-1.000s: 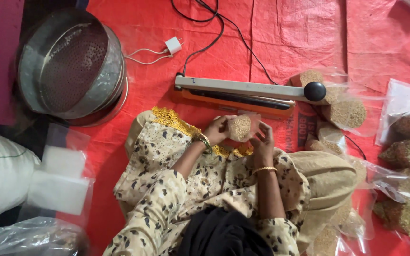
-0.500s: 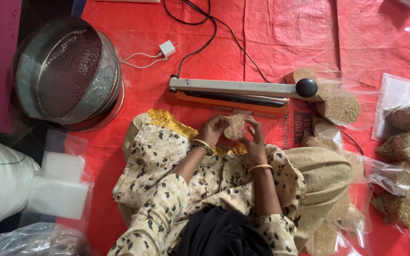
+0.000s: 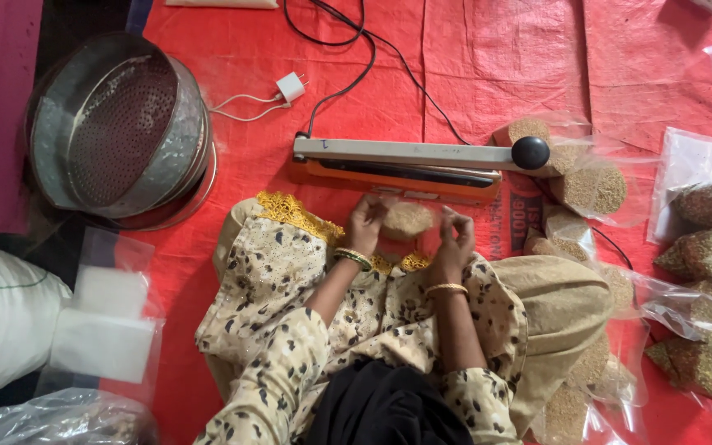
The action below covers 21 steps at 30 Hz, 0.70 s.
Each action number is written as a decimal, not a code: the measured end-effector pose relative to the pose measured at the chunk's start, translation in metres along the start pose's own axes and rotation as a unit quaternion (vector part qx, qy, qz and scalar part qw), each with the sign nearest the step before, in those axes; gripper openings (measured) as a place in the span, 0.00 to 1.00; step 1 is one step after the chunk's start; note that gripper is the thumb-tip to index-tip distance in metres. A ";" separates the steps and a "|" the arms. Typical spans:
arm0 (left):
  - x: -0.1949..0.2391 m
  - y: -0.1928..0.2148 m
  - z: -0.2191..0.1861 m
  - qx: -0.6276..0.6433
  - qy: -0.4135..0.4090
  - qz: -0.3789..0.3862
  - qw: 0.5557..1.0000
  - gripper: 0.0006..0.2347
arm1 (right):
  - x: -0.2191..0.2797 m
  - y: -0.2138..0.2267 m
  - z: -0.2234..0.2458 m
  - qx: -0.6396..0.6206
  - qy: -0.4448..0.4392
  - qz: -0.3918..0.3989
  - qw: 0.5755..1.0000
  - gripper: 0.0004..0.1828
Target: The person sits on a red tarp and repeatedly seals small transparent bags filled with grain using a handheld heat sealer. They place each bag under the sealer, press the handle to seal it, and then set the sealed bag aside.
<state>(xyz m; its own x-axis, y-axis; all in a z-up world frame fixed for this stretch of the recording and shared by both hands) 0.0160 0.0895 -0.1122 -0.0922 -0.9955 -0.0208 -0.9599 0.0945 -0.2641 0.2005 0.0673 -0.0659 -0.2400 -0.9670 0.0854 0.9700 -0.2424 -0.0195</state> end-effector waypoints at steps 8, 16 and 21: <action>0.001 0.015 -0.019 -0.076 0.087 -0.036 0.993 0.04 | 0.006 -0.008 0.027 -0.049 -0.032 0.052 0.997 0.01; -0.007 0.011 -0.062 -0.177 0.121 -0.007 0.977 0.03 | -0.014 -0.014 0.028 -0.031 0.020 0.101 0.994 0.02; -0.010 0.014 -0.052 -0.228 0.220 -0.068 0.946 0.09 | -0.033 -0.007 -0.015 0.054 -0.017 0.072 0.996 0.04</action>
<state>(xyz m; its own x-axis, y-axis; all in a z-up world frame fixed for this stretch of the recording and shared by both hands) -0.0104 0.1007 -0.0652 0.0362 -0.9102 0.4127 -0.9760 0.0565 0.2103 0.2008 0.1000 -0.0831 -0.0975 -0.9876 0.1231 0.9934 -0.0890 0.0729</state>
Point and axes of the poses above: each hand's wrist, its own x-axis away from the middle knuckle, its own y-axis out of the back of the hand, z = x × y, the point moved 4 cm from there along -x, towards the middle knuckle, and after that the axes turned 10 degrees about z, right-handed, at the moved point
